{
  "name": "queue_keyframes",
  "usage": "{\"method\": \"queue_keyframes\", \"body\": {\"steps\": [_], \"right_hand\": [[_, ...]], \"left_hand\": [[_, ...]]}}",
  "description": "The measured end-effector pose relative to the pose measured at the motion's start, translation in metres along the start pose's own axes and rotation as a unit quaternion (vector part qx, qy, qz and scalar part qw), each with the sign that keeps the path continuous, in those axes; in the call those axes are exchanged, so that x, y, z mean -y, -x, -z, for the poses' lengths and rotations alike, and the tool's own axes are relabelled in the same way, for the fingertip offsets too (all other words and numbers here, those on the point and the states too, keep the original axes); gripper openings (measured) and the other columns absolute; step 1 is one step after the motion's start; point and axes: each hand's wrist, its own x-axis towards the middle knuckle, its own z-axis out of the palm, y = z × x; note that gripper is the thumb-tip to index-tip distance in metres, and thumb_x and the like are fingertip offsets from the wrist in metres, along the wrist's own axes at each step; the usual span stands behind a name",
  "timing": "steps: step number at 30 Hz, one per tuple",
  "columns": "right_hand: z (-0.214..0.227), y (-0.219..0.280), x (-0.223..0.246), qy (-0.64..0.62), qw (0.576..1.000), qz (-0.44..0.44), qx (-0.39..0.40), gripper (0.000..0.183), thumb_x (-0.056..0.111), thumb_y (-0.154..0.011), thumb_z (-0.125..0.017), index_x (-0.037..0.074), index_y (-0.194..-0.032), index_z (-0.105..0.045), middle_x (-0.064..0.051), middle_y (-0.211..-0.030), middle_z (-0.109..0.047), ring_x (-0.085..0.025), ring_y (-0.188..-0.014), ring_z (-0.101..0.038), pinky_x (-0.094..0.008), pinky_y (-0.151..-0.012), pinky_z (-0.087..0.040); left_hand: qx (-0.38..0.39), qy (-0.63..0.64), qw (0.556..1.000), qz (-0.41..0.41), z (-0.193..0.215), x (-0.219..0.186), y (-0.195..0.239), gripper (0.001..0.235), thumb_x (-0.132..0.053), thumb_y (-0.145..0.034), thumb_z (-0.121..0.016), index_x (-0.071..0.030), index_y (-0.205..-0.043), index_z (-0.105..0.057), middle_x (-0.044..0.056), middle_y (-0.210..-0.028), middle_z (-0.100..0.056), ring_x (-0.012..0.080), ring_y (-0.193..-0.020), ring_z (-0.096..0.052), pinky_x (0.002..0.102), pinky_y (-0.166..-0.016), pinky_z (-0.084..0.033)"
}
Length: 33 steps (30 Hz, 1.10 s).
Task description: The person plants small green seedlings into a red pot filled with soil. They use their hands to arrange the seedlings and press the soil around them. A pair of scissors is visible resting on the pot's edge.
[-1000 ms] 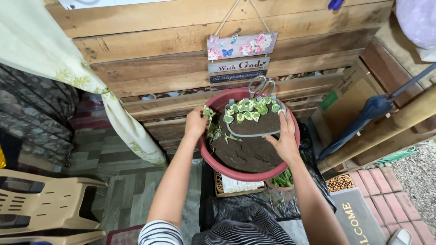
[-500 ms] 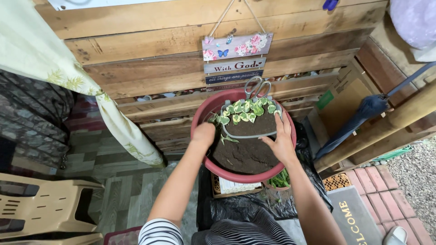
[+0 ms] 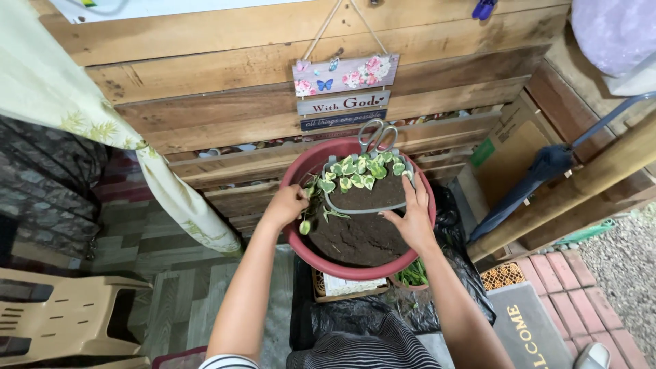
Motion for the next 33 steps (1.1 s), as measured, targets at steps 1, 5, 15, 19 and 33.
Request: {"method": "queue_keyframes", "body": {"steps": [1, 5, 15, 19, 33], "right_hand": [[0.001, 0.001, 0.0, -0.001, 1.0, 0.003, 0.002, 0.105, 0.02, -0.071, -0.091, 0.007, -0.157, -0.032, -0.023, -0.165, -0.02, -0.04, -0.152, -0.025, -0.044, -0.122, -0.028], [0.0, 0.002, 0.001, -0.013, 1.0, 0.007, 0.001, 0.104, 0.02, -0.07, -0.091, 0.005, -0.156, -0.034, -0.024, -0.164, -0.022, -0.041, -0.151, -0.026, -0.044, -0.121, -0.028], [-0.003, 0.002, -0.006, -0.018, 1.0, 0.006, -0.008, 0.105, 0.02, -0.067, -0.092, 0.004, -0.155, -0.035, -0.023, -0.165, -0.023, -0.04, -0.149, -0.029, -0.043, -0.12, -0.03], [0.0, 0.001, -0.006, -0.02, 1.0, 0.013, -0.012, 0.104, 0.021, -0.068, -0.092, 0.004, -0.155, -0.036, -0.023, -0.165, -0.022, -0.04, -0.15, -0.028, -0.043, -0.121, -0.03], [0.001, 0.0, -0.006, -0.026, 1.0, -0.003, 0.009, 0.103, 0.025, -0.068, -0.093, 0.006, -0.153, -0.038, -0.024, -0.165, -0.02, -0.041, -0.15, -0.026, -0.044, -0.12, -0.03]], "left_hand": [[-0.003, 0.001, 1.0, 0.002, -0.006, 0.018, -0.008, 0.014, -0.01, -0.087, -0.071, 0.001, -0.096, -0.07, 0.018, -0.079, -0.074, 0.0272, -0.068, -0.073, 0.037, -0.062, -0.056], [-0.019, 0.248, 0.968, -0.02, -0.015, 0.057, -0.014, 0.009, -0.008, -0.086, -0.075, -0.003, -0.093, -0.077, 0.002, -0.08, -0.074, 0.0079, -0.061, -0.058, 0.026, -0.054, -0.046], [-0.191, -0.11, 0.974, -0.051, -0.014, 0.001, 0.037, 0.015, -0.021, -0.081, -0.077, -0.01, -0.092, -0.077, 0.018, -0.086, -0.076, 0.0367, -0.082, -0.071, 0.046, -0.072, -0.054], [-0.182, -0.102, 0.978, -0.003, -0.014, -0.028, 0.046, 0.016, -0.024, -0.084, -0.069, -0.015, -0.096, -0.074, 0.019, -0.092, -0.074, 0.0405, -0.092, -0.071, 0.051, -0.082, -0.055], [-0.327, -0.032, 0.941, -0.085, -0.02, -0.011, 0.04, 0.007, -0.016, -0.09, -0.071, -0.01, -0.094, -0.07, 0.011, -0.08, -0.075, 0.0314, -0.078, -0.07, 0.042, -0.076, -0.053]]}}
